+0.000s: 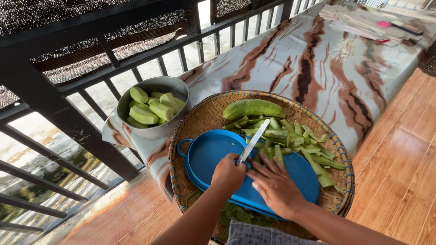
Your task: The person peels green vegetables on a blue cutting board placed in a woven tray, then transfers the peeled pieces into a metal pot. The person repeats this process with multiple vegetables, handling them one at a time.
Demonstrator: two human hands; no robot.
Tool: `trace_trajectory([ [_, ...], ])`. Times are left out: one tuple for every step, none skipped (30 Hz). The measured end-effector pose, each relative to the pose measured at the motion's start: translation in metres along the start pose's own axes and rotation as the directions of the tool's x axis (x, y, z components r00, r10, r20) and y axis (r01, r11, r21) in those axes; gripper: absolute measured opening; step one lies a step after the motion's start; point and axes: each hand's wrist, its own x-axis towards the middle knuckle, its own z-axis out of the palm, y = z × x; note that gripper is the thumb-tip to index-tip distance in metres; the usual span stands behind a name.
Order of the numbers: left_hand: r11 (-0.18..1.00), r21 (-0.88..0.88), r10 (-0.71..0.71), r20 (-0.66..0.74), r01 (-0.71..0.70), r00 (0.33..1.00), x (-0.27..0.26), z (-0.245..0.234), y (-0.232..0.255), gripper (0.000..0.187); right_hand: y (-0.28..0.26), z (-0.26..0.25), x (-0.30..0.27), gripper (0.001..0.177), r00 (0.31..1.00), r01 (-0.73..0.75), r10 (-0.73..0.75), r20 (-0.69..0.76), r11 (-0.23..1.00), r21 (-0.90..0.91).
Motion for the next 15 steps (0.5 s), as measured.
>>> trace_trajectory([
  [1.000,-0.005,-0.004,-0.001,0.004,1.000,0.001,0.002,-0.001,0.044,0.007,0.003,0.003,0.048,1.000,-0.001,0.000,-0.017,1.000,-0.023],
  [1.000,-0.011,-0.006,-0.003,0.006,1.000,0.002,0.004,0.000,0.044,0.014,0.005,0.006,0.046,0.999,-0.001,0.000,-0.034,0.999,-0.047],
  [0.999,-0.013,-0.037,0.026,0.037,0.999,0.003,0.005,0.001,0.044,0.022,0.006,0.010,0.044,0.999,-0.003,-0.001,-0.052,0.997,-0.071],
  [0.998,-0.015,-0.068,0.056,0.069,0.996,0.004,0.005,0.001,0.045,0.030,0.007,0.013,0.045,0.997,0.000,-0.007,-0.079,0.996,-0.085],
  [0.995,-0.016,-0.099,0.085,0.101,0.991,0.004,0.004,0.002,0.045,0.039,0.007,0.018,0.045,0.994,0.002,-0.013,-0.105,0.995,-0.100],
  [0.995,-0.023,-0.093,0.078,0.095,0.993,0.004,0.004,0.004,0.044,0.048,0.006,0.021,0.046,0.991,0.004,-0.019,-0.132,0.993,-0.116],
  [0.995,-0.030,-0.088,0.071,0.090,0.994,0.005,0.003,0.005,0.044,0.058,0.004,0.024,0.045,0.990,0.003,-0.023,-0.137,0.990,-0.144],
  [0.996,-0.039,-0.082,0.064,0.084,0.995,0.005,0.002,0.007,0.043,0.067,0.001,0.026,0.045,0.989,0.003,-0.028,-0.142,0.985,-0.174],
  [0.995,-0.044,-0.082,0.063,0.085,0.995,0.006,0.001,0.008,0.043,0.075,-0.001,0.028,0.045,0.989,0.002,-0.033,-0.146,0.979,-0.204],
  [0.995,-0.050,-0.082,0.061,0.085,0.995,0.007,0.000,0.010,0.042,0.083,-0.004,0.029,0.047,0.986,0.006,-0.044,-0.159,0.973,-0.231],
  [0.995,-0.056,-0.081,0.060,0.085,0.995,0.008,-0.001,0.011,0.041,0.091,-0.008,0.030,0.050,0.983,0.010,-0.056,-0.172,0.966,-0.259],
  [0.995,-0.056,-0.079,0.060,0.083,0.995,0.010,-0.001,0.012,0.041,0.098,-0.011,0.031,0.052,0.981,0.012,-0.067,-0.184,0.958,-0.286],
  [0.995,-0.056,-0.077,0.061,0.081,0.995,0.012,-0.002,0.012,0.040,0.104,-0.015,0.031,0.050,0.979,-0.011,-0.049,-0.200,0.958,-0.287],
  [0.995,-0.057,-0.074,0.061,0.078,0.995,0.014,-0.002,0.013,0.040,0.110,-0.020,0.030,0.048,0.976,-0.034,-0.030,-0.215,0.957,-0.288],
  [0.995,-0.062,-0.075,0.064,0.079,0.995,0.016,-0.003,0.013,0.040,0.115,-0.024,0.030,0.045,0.973,-0.057,-0.012,-0.231,0.955,-0.290],
])
